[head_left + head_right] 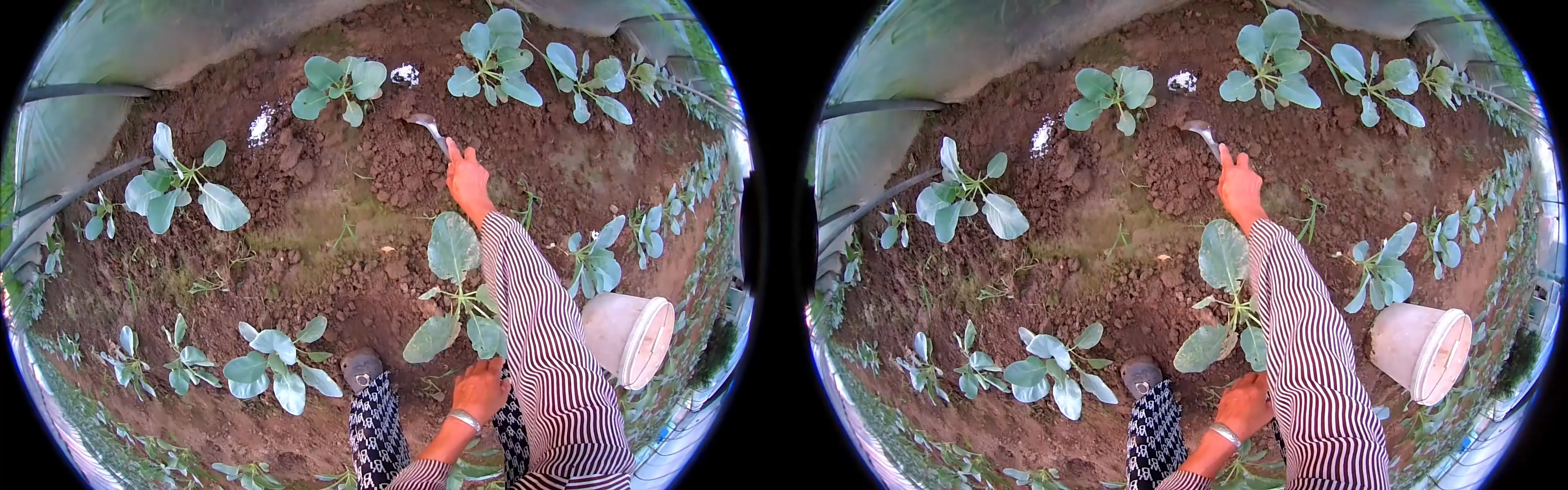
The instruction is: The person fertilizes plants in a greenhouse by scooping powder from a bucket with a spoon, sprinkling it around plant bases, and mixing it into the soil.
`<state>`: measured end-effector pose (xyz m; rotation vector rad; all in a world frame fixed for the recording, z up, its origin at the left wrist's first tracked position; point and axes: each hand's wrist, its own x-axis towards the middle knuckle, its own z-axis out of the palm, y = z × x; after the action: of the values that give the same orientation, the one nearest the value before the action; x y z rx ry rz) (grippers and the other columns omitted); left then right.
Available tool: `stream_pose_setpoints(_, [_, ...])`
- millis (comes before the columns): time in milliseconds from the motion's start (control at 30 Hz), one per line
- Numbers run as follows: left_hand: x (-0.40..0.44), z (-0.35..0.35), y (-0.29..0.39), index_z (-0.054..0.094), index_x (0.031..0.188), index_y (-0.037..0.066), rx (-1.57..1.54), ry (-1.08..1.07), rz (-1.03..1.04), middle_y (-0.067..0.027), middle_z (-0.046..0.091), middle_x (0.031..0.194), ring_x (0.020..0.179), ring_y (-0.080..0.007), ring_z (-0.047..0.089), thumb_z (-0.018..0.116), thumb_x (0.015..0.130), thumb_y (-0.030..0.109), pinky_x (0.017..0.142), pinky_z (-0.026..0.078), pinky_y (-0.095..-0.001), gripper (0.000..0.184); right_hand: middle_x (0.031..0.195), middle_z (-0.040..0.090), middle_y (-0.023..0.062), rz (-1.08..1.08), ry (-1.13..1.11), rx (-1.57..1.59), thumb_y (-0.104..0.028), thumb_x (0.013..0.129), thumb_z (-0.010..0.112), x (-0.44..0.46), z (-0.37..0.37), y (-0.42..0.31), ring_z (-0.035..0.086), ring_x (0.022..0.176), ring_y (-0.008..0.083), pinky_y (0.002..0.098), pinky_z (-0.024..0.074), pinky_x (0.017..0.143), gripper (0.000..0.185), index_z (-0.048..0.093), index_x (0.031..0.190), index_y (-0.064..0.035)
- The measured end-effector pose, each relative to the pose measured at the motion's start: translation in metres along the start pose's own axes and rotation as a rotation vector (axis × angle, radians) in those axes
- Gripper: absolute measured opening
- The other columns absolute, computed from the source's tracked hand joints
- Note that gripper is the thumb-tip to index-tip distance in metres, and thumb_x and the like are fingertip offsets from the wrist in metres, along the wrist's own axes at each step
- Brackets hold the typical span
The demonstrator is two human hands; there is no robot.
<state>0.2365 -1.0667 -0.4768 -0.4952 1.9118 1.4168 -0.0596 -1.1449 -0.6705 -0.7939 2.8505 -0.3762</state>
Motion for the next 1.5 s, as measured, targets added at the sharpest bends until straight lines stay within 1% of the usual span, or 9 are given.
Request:
stream_pose_setpoints(333, [0.007, 0.004, 0.012, 0.048, 0.12, 0.008, -0.016, -0.127, -0.003, -0.0152, 0.056, 0.114, 0.107, -0.0339, 0.054, 0.053, 0.084, 0.028, 0.089, 0.042, -0.0517, 0.042, 0.093, 0.05, 0.0204, -0.052, 0.141, 0.076, -0.012, 0.08, 0.057, 0.061, -0.027, -0.018, 0.058, 0.076, 0.0377, 0.0468, 0.0471, 0.067, 0.052, 0.047, 0.131, -0.0101])
stream_pose_setpoints(433, [0.005, -0.002, 0.012, 0.051, 0.119, 0.003, -0.05, 0.053, 0.081, -0.0182, 0.059, 0.104, 0.097, -0.0364, 0.058, 0.058, 0.081, 0.023, 0.083, 0.047, -0.0468, 0.044, 0.088, 0.05, 0.0191, -0.073, 0.169, 0.175, -0.014, 0.08, 0.058, 0.023, -0.035, -0.004, 0.056, 0.075, 0.0369, 0.0456, 0.0471, 0.068, 0.052, 0.047, 0.13, -0.013])
stream_pose_setpoints(633, [-0.002, -0.004, 0.01, 0.051, 0.12, 0.004, -0.129, 0.055, 0.09, -0.0188, 0.057, 0.112, 0.102, -0.0361, 0.056, 0.058, 0.081, 0.025, 0.085, 0.045, -0.0475, 0.044, 0.097, 0.059, 0.0272, 0.338, 0.294, 0.353, -0.019, 0.081, 0.06, 0.018, 0.041, 0.016, 0.059, 0.088, 0.041, 0.0458, 0.046, 0.08, 0.055, 0.045, 0.13, 0.0004])
stream_pose_setpoints(733, [-0.011, -0.005, 0.002, 0.048, 0.125, 0.006, -0.185, 0.018, 0.046, -0.0194, 0.052, 0.122, 0.116, -0.0374, 0.049, 0.051, 0.083, 0.033, 0.096, 0.037, -0.0515, 0.05, 0.083, 0.058, 0.0143, 0.609, 0.302, 0.647, -0.014, 0.086, 0.055, 0.077, 0.086, -0.029, 0.054, 0.05, 0.0197, 0.0313, 0.0419, 0.04, 0.039, 0.046, 0.122, -0.0019])
stream_pose_setpoints(800, [-0.011, 0.0, -0.008, 0.046, 0.128, 0.004, -0.242, -0.052, 0.024, -0.0204, 0.045, 0.132, 0.125, -0.0409, 0.04, 0.049, 0.083, 0.034, 0.102, 0.031, -0.0527, 0.054, 0.079, 0.058, 0.0156, 0.822, 0.24, 1.031, -0.016, 0.084, 0.055, 0.082, 0.026, -0.096, 0.057, 0.051, 0.0231, 0.0325, 0.0444, 0.04, 0.031, 0.049, 0.109, 0.001])
stream_pose_setpoints(1067, [-0.017, -0.021, 0.002, 0.053, 0.114, 0.002, -0.16, 0.024, 0.056, -0.0197, 0.055, 0.114, 0.112, -0.0366, 0.051, 0.052, 0.081, 0.026, 0.093, 0.04, -0.0506, 0.041, 0.101, 0.057, 0.024, 0.404, 0.327, 0.191, -0.019, 0.086, 0.055, 0.062, 0.017, -0.09, 0.058, 0.09, 0.0362, 0.0443, 0.0444, 0.078, 0.045, 0.042, 0.126, 0.0002])
stream_pose_setpoints(1267, [-0.023, -0.022, -0.001, 0.049, 0.115, 0.005, -0.206, 0.055, 0.069, -0.0181, 0.057, 0.107, 0.103, -0.0343, 0.056, 0.061, 0.078, 0.019, 0.084, 0.045, -0.049, 0.041, 0.092, 0.055, 0.0165, -0.343, 0.089, 0.324, -0.02, 0.089, 0.055, -0.063, 0.0, -0.058, 0.057, 0.077, 0.0326, 0.0437, 0.0475, 0.07, 0.052, 0.038, 0.137, -0.0098])
stream_pose_setpoints(1367, [-0.029, -0.025, -0.006, 0.05, 0.113, 0.004, -0.265, 0.046, 0.062, -0.0179, 0.057, 0.107, 0.103, -0.0349, 0.056, 0.061, 0.078, 0.019, 0.085, 0.044, -0.0493, 0.04, 0.087, 0.051, 0.0135, -0.314, -0.246, 0.24, -0.023, 0.09, 0.056, -0.093, -0.001, -0.105, 0.056, 0.066, 0.0276, 0.0411, 0.0489, 0.063, 0.05, 0.041, 0.137, -0.017])
stream_pose_setpoints(1500, [-0.03, -0.031, -0.02, 0.051, 0.118, 0.003, -0.246, 0.032, 0.03, -0.0202, 0.057, 0.109, 0.11, -0.0353, 0.052, 0.061, 0.076, 0.02, 0.089, 0.043, -0.0485, 0.046, 0.085, 0.048, 0.0124, -0.569, -0.175, 0.174, -0.023, 0.089, 0.056, -0.074, 0.046, -0.15, 0.055, 0.059, 0.0292, 0.0412, 0.0482, 0.055, 0.046, 0.045, 0.134, -0.0211])
